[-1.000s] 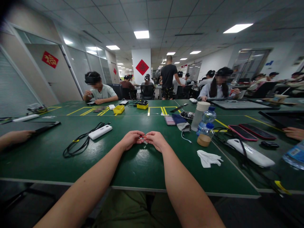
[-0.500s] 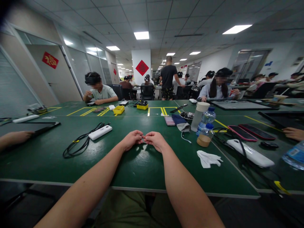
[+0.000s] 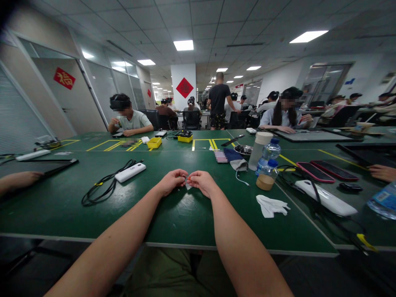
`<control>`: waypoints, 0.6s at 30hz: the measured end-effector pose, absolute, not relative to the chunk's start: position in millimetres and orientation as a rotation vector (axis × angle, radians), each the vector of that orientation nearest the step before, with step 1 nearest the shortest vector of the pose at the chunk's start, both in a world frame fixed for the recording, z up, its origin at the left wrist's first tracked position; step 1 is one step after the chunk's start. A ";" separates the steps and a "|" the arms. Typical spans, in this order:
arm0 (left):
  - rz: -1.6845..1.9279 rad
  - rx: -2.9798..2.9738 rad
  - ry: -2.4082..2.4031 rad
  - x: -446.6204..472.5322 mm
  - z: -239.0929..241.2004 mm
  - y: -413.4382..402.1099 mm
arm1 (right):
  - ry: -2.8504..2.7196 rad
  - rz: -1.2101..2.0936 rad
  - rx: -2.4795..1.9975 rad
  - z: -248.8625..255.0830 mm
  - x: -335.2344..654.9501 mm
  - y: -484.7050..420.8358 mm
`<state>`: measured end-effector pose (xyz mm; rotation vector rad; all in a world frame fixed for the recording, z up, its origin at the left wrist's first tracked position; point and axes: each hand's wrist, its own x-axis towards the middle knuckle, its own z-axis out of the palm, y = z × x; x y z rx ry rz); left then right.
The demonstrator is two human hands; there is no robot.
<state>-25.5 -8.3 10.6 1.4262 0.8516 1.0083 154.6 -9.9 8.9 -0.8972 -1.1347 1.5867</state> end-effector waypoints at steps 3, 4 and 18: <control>1.041 1.474 0.869 -24.8 7.5 -7.7 | -1.157 1.558 -0.907 10.7 153.3 -12.3; 1.051 1.494 0.899 -24.5 6.6 -7.3 | -1.166 1.534 -0.910 11.5 152.9 -13.0; 1.185 1.731 1.020 -21.8 5.6 -3.6 | -1.410 1.229 -0.864 8.9 147.9 -11.2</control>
